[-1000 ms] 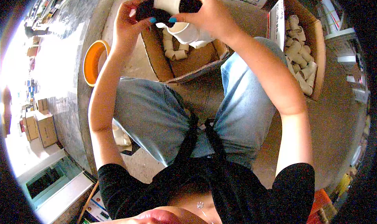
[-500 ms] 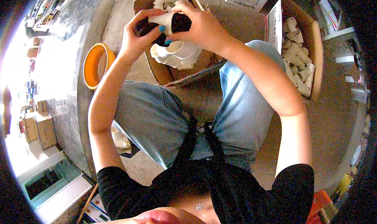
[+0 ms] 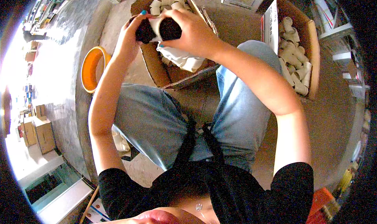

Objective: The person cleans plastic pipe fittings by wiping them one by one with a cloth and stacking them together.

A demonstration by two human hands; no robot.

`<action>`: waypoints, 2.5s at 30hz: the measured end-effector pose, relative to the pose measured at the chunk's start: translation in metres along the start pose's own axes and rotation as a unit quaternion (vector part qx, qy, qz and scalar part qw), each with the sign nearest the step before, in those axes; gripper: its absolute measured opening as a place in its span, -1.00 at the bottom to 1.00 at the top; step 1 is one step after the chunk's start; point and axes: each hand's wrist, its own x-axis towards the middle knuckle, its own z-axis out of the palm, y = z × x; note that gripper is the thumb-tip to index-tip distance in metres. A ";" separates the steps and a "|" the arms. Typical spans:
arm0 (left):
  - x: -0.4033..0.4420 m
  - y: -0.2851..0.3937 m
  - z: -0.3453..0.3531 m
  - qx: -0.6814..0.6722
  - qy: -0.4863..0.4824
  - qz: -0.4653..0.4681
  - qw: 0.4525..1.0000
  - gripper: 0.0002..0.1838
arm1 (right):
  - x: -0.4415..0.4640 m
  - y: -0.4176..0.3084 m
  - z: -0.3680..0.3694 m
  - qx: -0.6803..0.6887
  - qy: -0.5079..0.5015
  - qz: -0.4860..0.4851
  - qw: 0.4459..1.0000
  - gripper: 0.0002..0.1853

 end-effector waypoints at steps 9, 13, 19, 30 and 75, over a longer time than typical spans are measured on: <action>0.000 0.005 -0.028 0.032 -0.188 0.020 0.981 -0.42 | 0.004 0.006 -0.011 0.043 0.033 0.093 0.994 -0.43; 0.003 0.000 -0.024 0.243 -0.117 0.111 0.957 -0.39 | -0.001 0.012 -0.005 0.071 0.036 0.151 0.985 -0.43; 0.000 0.002 -0.011 0.381 -0.059 0.417 0.823 -0.57 | 0.008 0.016 -0.016 0.280 -0.066 0.364 0.886 -0.36; -0.010 -0.017 0.009 0.268 -0.004 0.429 0.863 -0.24 | 0.008 0.023 -0.017 0.289 -0.112 0.410 0.858 -0.48; 0.029 -0.025 -0.020 0.067 -0.055 0.097 0.991 -0.76 | 0.011 0.033 0.001 0.065 -0.121 0.078 0.987 -0.20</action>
